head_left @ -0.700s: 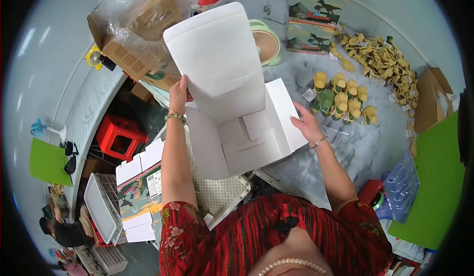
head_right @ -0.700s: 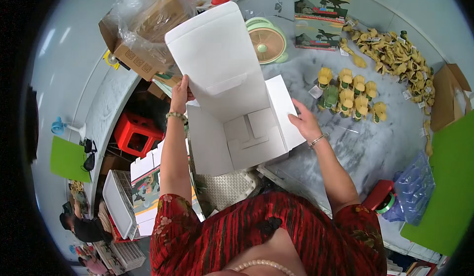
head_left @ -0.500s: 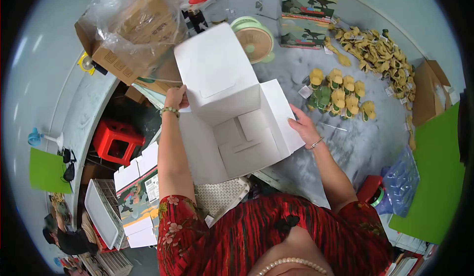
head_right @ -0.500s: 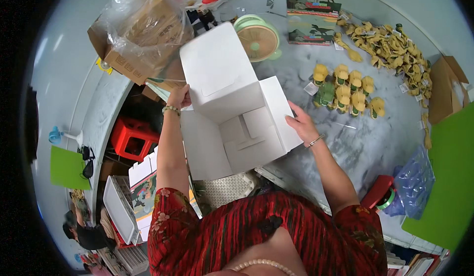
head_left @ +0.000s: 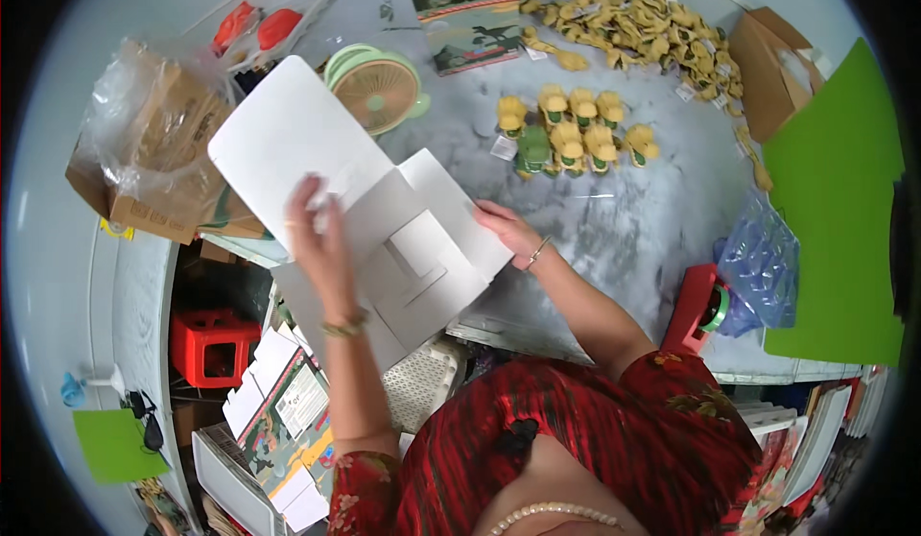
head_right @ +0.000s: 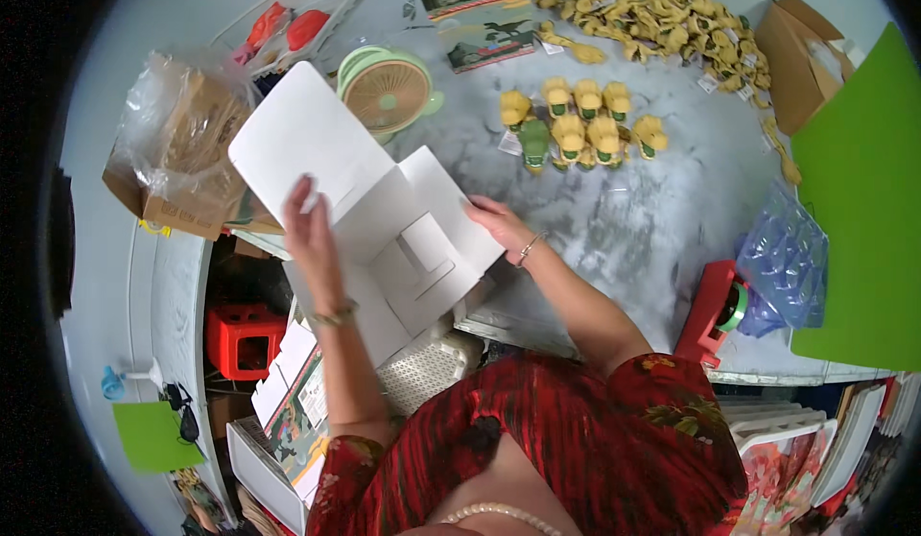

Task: Placing toy dinosaur heads into plastic trays and cardboard boxes, then sealing the boxes with tape.

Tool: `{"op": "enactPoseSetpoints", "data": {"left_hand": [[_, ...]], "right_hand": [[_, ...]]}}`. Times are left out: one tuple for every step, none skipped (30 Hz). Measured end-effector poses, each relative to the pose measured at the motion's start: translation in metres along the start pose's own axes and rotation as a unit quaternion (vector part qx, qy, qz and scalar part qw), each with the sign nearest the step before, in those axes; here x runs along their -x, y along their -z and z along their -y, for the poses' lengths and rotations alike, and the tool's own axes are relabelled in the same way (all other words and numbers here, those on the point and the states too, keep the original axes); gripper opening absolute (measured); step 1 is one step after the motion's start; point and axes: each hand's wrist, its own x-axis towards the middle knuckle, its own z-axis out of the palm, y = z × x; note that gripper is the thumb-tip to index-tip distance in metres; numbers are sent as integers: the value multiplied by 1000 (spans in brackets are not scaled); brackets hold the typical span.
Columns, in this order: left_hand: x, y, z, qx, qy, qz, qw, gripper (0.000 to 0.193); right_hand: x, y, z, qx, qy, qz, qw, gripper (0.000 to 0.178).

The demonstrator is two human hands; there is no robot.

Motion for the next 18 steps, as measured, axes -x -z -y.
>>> {"op": "enactPoseSetpoints", "data": {"left_hand": [[22, -30, -24, 41, 5, 52, 998, 27], [43, -53, -43, 77, 12, 102, 992, 27], [62, -69, -49, 68, -2, 128, 989, 26], [80, -87, -49, 61, -17, 156, 986, 26], [97, -105, -46, 79, 10, 161, 984, 27], [113, -121, -41, 97, 35, 165, 981, 29], [127, -137, -28, 90, 57, 152, 983, 30], [142, -153, -9, 81, 79, 137, 984, 31], [157, -171, 8, 85, 103, 108, 985, 32], [165, -186, 23, 87, 105, 109, 985, 32], [173, -200, 38, 72, 138, 95, 983, 33], [181, -215, 56, 58, 170, 81, 980, 34], [173, -230, 72, 90, 245, 36, 965, 35], [163, -241, 90, 85, 301, -16, 950, 35], [147, -253, 96, 83, 358, -63, 928, 35], [129, -257, 112, 113, 340, -94, 929, 34], [114, -254, 135, 141, 320, -126, 928, 32], [104, -248, 168, 134, 299, -123, 937, 38]], "right_hand": [[-5, 17, -7, -111, 2, 112, 988, 45], [-6, 26, -11, -219, 4, 225, 950, 43], [6, 15, -4, -210, -30, 129, 969, 38], [11, 23, -9, -212, -31, 128, 968, 38], [16, 37, -17, -180, -25, 75, 981, 34], [22, 53, -23, -145, -17, 23, 989, 29], [30, 75, -28, -119, -4, -70, 990, 25], [35, 100, -33, -91, 10, -160, 983, 21], [33, 132, -42, -89, 46, -233, 967, 18], [33, 161, -47, -86, 79, -302, 946, 16], [34, 181, -42, -104, 112, -354, 923, 16], [33, 197, -37, -122, 146, -403, 895, 16], [27, 211, -31, -120, 147, -403, 895, 16], [20, 224, -25, -110, 193, -446, 867, 19], [14, 242, -18, -98, 239, -492, 832, 23], [5, 246, -9, -97, 240, -488, 834, 23], [-4, 242, 1, -112, 246, -479, 835, 29], [-13, 239, 9, -129, 253, -467, 838, 35]]}}
